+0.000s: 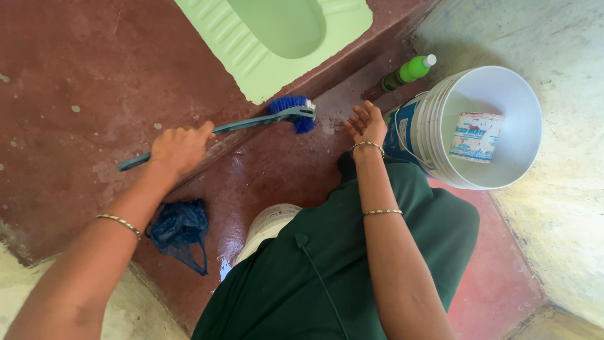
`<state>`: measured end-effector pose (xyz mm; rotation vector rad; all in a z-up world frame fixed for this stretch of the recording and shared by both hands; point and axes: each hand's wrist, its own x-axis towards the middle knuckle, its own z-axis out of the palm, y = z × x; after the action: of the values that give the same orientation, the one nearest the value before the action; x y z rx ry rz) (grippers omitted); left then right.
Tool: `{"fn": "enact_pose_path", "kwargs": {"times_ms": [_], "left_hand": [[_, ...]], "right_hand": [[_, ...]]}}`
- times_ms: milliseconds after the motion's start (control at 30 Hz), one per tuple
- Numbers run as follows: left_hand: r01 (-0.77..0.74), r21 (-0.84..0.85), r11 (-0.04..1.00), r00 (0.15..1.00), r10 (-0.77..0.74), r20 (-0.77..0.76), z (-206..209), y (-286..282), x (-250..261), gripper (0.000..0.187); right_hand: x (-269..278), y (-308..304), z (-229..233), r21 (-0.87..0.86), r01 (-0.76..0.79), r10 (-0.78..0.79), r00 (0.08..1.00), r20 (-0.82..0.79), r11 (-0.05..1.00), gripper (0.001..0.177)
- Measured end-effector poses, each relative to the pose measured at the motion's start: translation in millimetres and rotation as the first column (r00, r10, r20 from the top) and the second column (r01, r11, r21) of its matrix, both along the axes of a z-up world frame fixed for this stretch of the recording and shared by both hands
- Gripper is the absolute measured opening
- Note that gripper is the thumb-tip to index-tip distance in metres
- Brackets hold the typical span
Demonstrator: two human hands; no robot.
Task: The person scrubs the floor around a squat toilet using a long-handled brush. They repeatedly scrub the reddish-brown floor surface adjacent to the light green toilet pan, moving the brush back and forth. A white bucket and a green bottle are visible nearby.
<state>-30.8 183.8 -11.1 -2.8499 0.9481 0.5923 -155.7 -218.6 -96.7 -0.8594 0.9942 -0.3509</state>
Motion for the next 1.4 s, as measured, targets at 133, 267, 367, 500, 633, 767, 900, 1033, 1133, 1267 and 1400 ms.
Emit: {"fn": "enact_pose_path", "kwargs": {"times_ms": [133,267,367,500,633,767,900,1033,1133,1267,1400], "left_hand": [[0.011,-0.033,0.999,1.000,-0.010,0.026,-33,-27,-1,0.024],[0.002,-0.102,0.995,0.999,0.004,0.050,-74,-76,-2,0.028],[-0.036,-0.148,0.988,0.997,0.045,0.057,-99,-122,-2,0.032],[-0.121,-0.246,0.962,0.988,0.141,0.068,-119,-183,-9,0.032],[-0.135,-0.270,0.953,0.987,0.153,0.049,-116,-197,-10,0.031],[-0.091,-0.222,0.971,0.995,0.097,0.019,-94,-148,-11,0.032],[-0.087,-0.105,0.991,0.996,0.085,-0.020,-57,-83,-26,0.037],[-0.126,-0.054,0.991,0.992,0.127,0.018,-22,-32,-41,0.036],[-0.144,-0.053,0.988,0.989,0.145,0.031,-15,-20,-43,0.035],[-0.085,-0.069,0.994,0.996,0.086,0.013,-42,-53,-30,0.037],[-0.105,-0.140,0.985,0.993,0.111,0.037,-79,-113,-10,0.033]], "right_hand": [[1,4,-2,-0.006,-0.024,0.024,1.000,0.011,1.000,0.056],[-1,3,-1,0.020,0.009,-0.009,1.000,-0.010,1.000,0.055],[-1,5,-1,0.023,0.018,-0.018,1.000,-0.016,1.000,0.054],[-1,7,-2,0.037,0.026,-0.025,0.999,-0.020,0.999,0.054],[0,8,-1,0.055,0.022,-0.022,1.000,0.002,0.998,0.055],[0,10,1,0.054,0.019,-0.020,1.000,0.011,0.998,0.056],[-1,10,3,0.068,0.024,-0.027,0.999,0.029,0.997,0.056],[1,11,6,0.071,0.026,-0.029,0.999,0.037,0.997,0.057],[2,13,8,0.070,0.024,-0.027,0.999,0.033,0.997,0.057],[3,16,9,0.073,0.004,-0.008,0.999,0.051,0.997,0.057],[1,16,9,0.088,0.008,-0.014,0.998,0.057,0.996,0.057]]}}
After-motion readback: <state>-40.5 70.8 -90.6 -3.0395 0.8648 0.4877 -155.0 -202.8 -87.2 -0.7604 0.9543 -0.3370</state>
